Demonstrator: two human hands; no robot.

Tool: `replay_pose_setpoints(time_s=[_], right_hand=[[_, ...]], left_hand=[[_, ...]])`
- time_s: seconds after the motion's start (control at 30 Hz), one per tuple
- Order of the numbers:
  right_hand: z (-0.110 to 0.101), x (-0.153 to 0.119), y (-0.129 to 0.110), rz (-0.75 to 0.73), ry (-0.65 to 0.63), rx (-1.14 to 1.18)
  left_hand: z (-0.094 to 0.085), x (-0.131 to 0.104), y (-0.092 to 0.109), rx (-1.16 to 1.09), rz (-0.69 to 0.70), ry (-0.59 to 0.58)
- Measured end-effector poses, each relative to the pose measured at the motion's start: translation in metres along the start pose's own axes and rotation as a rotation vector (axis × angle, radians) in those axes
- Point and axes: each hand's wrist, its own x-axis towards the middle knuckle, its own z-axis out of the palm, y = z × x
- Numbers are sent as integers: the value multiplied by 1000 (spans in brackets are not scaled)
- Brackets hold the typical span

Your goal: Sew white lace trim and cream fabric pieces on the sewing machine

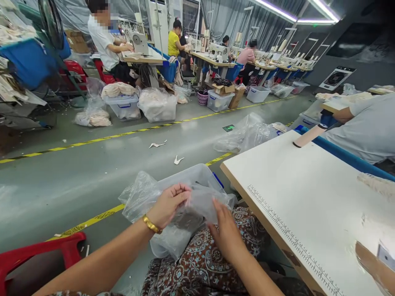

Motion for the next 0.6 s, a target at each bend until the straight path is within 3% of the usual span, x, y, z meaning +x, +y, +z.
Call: replay_pose_setpoints(time_s=[0.13,0.23,0.33,0.4,0.47,0.53,0.6], right_hand=[[-8,28,27,114,105,-36],[-16,37,38,164,138,-17],[-19,42,42,218,188,18],[-20,44,44,240,215,45],[-21,45,42,239,246,66],[-23,41,34,206,285,75],[-23,34,17,138,313,82]], left_hand=[[-2,10,17,-181,74,53],[-12,7,18,-214,103,56],[-29,0,6,99,149,169],[-48,-6,-8,422,145,311],[-74,-13,-25,602,103,496],[-102,-20,-42,723,-21,722],[-124,-27,-55,756,-211,724]])
